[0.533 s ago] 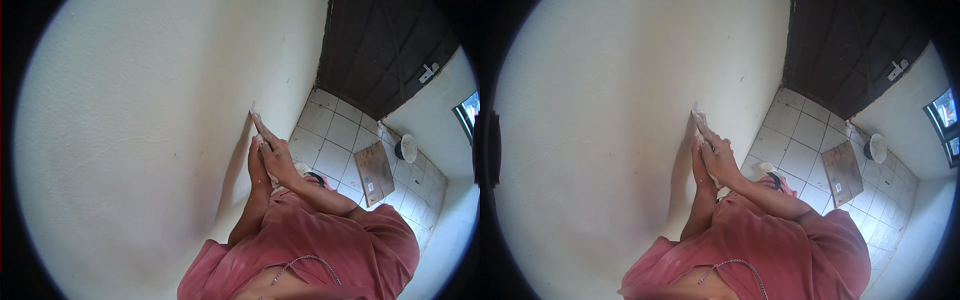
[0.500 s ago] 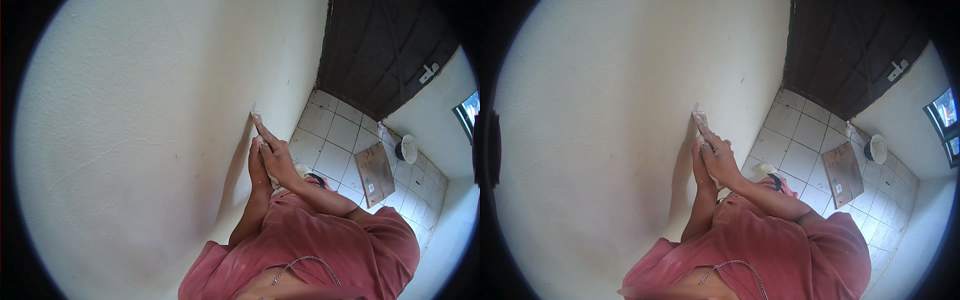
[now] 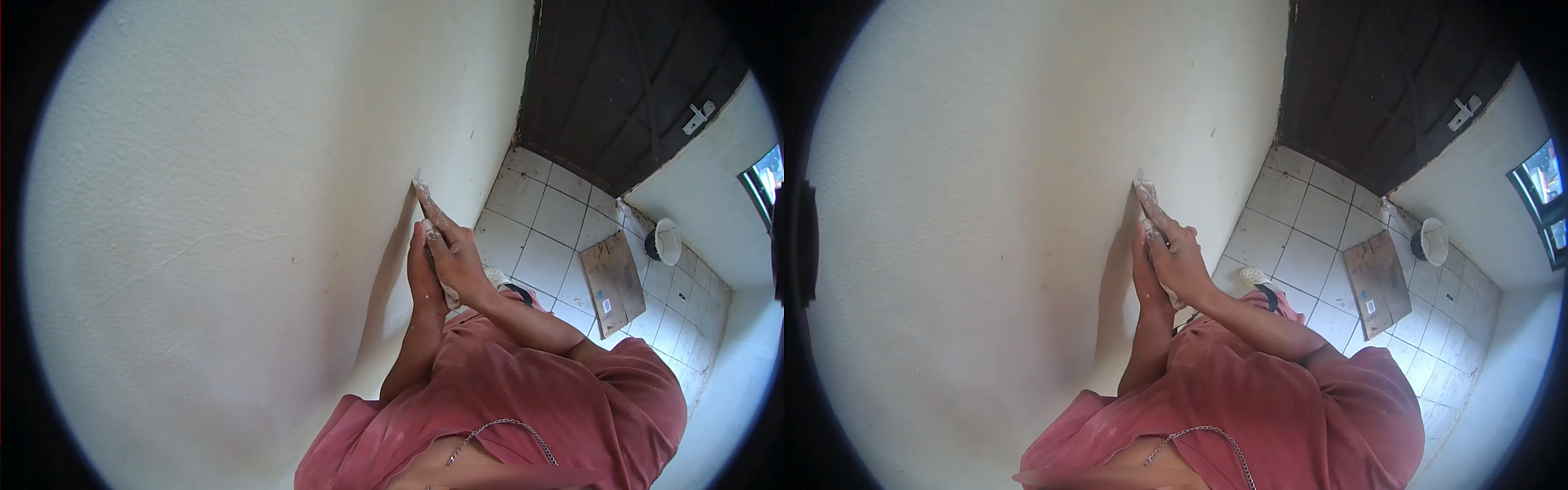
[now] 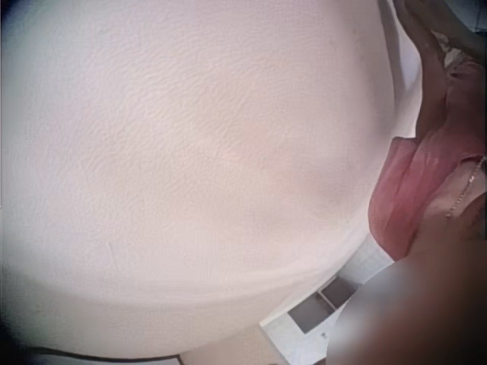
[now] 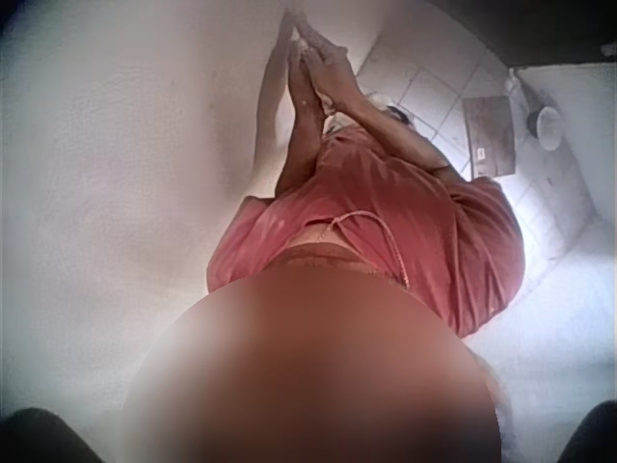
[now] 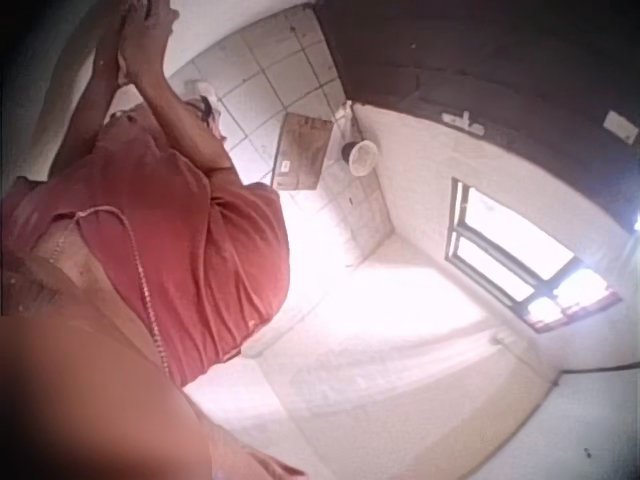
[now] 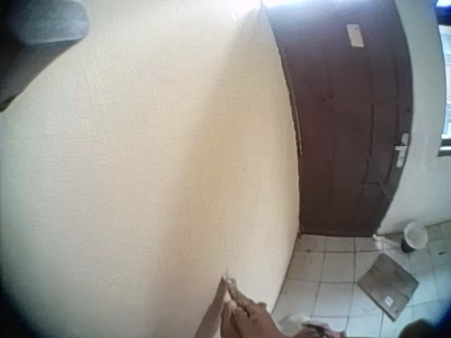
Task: The person patches a hole in a wall with wall filler using a putty knife.
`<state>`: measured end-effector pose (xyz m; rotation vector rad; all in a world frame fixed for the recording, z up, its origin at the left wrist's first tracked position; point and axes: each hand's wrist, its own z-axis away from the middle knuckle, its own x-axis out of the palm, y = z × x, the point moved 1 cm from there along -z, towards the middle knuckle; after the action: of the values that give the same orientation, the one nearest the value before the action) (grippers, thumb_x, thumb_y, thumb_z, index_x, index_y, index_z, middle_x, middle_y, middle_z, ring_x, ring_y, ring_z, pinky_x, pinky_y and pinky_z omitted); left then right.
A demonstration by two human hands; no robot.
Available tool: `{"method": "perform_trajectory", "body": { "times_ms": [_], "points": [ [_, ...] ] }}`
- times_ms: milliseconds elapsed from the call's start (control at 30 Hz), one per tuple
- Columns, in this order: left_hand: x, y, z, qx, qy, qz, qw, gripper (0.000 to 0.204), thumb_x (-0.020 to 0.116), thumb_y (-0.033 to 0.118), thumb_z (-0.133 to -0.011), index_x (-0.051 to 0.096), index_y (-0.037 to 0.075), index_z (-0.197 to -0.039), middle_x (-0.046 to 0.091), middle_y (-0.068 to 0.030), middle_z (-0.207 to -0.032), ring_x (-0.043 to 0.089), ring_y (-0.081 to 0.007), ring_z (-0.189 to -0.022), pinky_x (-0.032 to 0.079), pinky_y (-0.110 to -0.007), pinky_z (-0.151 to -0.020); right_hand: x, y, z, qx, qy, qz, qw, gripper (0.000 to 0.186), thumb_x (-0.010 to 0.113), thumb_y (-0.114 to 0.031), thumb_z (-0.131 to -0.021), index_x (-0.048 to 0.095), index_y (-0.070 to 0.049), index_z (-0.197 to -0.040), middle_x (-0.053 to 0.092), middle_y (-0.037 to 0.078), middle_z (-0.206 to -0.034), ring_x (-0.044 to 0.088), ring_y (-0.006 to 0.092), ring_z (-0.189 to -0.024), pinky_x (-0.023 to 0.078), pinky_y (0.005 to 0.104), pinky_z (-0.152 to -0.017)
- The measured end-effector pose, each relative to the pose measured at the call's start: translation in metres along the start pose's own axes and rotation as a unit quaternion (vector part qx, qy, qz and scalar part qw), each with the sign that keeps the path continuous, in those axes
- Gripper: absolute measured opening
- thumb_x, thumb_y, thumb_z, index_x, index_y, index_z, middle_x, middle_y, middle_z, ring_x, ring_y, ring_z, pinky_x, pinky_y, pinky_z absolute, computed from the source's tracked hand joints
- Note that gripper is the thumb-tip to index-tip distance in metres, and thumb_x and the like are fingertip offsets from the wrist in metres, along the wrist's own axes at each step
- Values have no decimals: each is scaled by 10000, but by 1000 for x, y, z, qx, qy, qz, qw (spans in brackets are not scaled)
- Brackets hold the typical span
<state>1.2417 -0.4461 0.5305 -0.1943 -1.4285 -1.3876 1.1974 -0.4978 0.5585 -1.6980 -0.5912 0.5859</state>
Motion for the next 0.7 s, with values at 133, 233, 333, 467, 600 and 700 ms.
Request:
{"method": "perform_trajectory", "body": {
  "times_ms": [133,233,333,467,600,700],
  "points": [
    [-1,-1,-1,-5,19,-10,1000,369,451,400,-942,532,59,-1056,553,-45,-974,532,-125,-884,437,-280,-767,-2,-12,-4,-9,10,-58,998,525,396,-48,-888,361,-167,-1398,436,188,-1360,488,263,-1198,354,325,-992],
    [3,3,-4,5,12,-27,1000,361,444,397,-946,532,62,-1049,549,-39,-964,529,-119,-875,435,-274,-757,-5,-8,2,55,-25,-24,998,527,382,-40,-886,362,-163,-1398,457,191,-1340,479,260,-1209,355,323,-993],
    [6,6,-2,12,-8,-49,999,346,439,390,-950,534,69,-1038,546,-34,-956,527,-113,-865,432,-267,-748,-3,-14,-5,57,-2,-62,996,524,376,-41,-887,365,-164,-1397,480,199,-1312,478,256,-1210,361,325,-987],
    [1,0,-2,12,-4,-20,1000,358,434,394,-949,530,59,-1029,546,-43,-935,532,-120,-846,435,-270,-744,-3,-4,1,23,-13,-17,1000,521,375,-45,-888,368,-163,-1395,477,196,-1315,462,258,-1228,353,322,-996],
    [17,9,4,5,-3,-16,1000,373,422,402,-951,528,54,-1030,553,-49,-929,540,-126,-845,441,-277,-746,-5,-9,0,7,-10,-16,1000,513,369,-41,-895,364,-154,-1396,438,167,-1362,408,259,-1277,306,306,-1036],
    [19,6,4,14,-2,-30,999,375,422,405,-949,529,56,-1035,557,-53,-939,545,-128,-854,447,-281,-747,-7,-15,-6,25,-19,-44,999,509,364,-39,-895,362,-138,-1395,416,151,-1386,385,261,-1295,284,298,-1051]
  ]
}}
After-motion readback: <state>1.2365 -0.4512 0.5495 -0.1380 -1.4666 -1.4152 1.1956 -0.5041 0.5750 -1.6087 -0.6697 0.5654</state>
